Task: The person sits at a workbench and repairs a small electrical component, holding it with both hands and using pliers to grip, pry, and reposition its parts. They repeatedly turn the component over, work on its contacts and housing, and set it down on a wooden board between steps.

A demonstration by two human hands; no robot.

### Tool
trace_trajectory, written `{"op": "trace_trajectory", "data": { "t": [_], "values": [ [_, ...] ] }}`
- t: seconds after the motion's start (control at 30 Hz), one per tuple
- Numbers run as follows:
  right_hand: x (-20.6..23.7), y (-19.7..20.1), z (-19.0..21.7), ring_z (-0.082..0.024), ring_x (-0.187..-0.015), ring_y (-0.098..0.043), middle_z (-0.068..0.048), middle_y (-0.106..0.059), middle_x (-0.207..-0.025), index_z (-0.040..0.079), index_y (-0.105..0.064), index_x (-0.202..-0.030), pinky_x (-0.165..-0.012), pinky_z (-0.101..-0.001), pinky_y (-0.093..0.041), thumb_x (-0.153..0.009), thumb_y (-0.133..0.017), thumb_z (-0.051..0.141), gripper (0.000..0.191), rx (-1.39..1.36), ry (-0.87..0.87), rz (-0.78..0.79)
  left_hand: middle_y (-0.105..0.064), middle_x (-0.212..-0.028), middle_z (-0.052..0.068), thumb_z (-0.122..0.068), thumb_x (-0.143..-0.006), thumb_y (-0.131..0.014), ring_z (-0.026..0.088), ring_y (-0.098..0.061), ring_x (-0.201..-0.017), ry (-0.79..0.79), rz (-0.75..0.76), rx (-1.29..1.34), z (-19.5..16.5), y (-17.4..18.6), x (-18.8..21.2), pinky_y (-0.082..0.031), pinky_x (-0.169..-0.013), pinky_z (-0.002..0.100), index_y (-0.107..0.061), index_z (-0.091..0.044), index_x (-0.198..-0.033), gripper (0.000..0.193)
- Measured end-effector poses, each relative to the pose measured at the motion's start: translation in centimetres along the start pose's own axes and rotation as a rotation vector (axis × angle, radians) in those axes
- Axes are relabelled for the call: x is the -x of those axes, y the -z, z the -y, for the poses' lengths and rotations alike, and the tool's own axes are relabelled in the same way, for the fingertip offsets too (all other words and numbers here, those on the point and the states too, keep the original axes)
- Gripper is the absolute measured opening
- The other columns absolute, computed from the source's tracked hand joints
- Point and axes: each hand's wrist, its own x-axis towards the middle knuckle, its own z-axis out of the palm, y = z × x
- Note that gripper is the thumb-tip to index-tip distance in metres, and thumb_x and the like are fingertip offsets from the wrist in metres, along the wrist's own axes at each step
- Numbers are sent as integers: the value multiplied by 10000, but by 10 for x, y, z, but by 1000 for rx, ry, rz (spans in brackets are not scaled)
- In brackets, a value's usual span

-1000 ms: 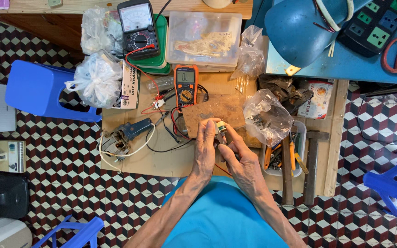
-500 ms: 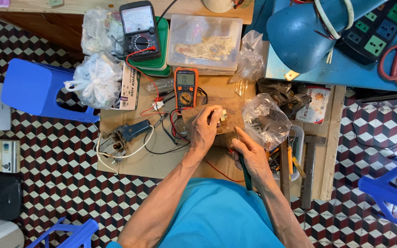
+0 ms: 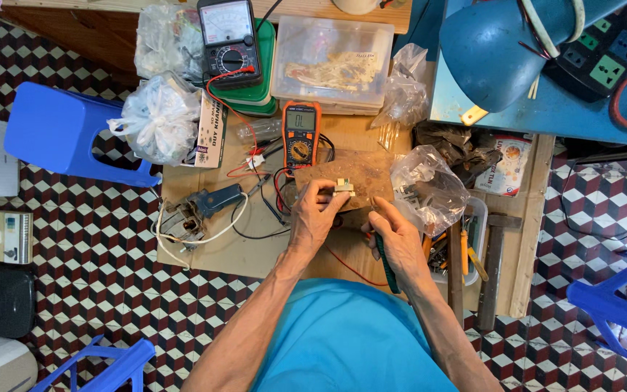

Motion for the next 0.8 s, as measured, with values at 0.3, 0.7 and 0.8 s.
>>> {"op": "trace_trajectory", "data": {
  "t": [0.3,0.7,0.8],
  "values": [
    [-9,-15,-6,-114,-788,-596,-65,-667,-846,81,-472,-1518,-721,-275,-505,-969,-659,298,619,533,280,-29,-700,-1052,90,-89,-850,-783,167,-753,-829,-28,37,71,16,-4,12,-642,-672,309,-564,-36,-1128,358],
    [-16,-14,12,-108,-686,-599,-53,-691,-836,57,-541,-1397,-596,-281,-489,-960,-649,320,521,439,138,-79,-660,-1004,73,-166,-846,-811,258,-712,-867,-134,-104,-210,-11,-14,14,-580,-711,386,-605,-110,-1089,323],
    [-13,-6,13,-106,-612,-553,-51,-659,-809,12,-570,-1287,-533,-270,-437,-967,-658,291,433,234,39,-103,-651,-1001,57,-183,-870,-820,275,-693,-876,-267,-119,-306,-22,-9,10,-570,-707,397,-603,-121,-1081,309]
  ]
}}
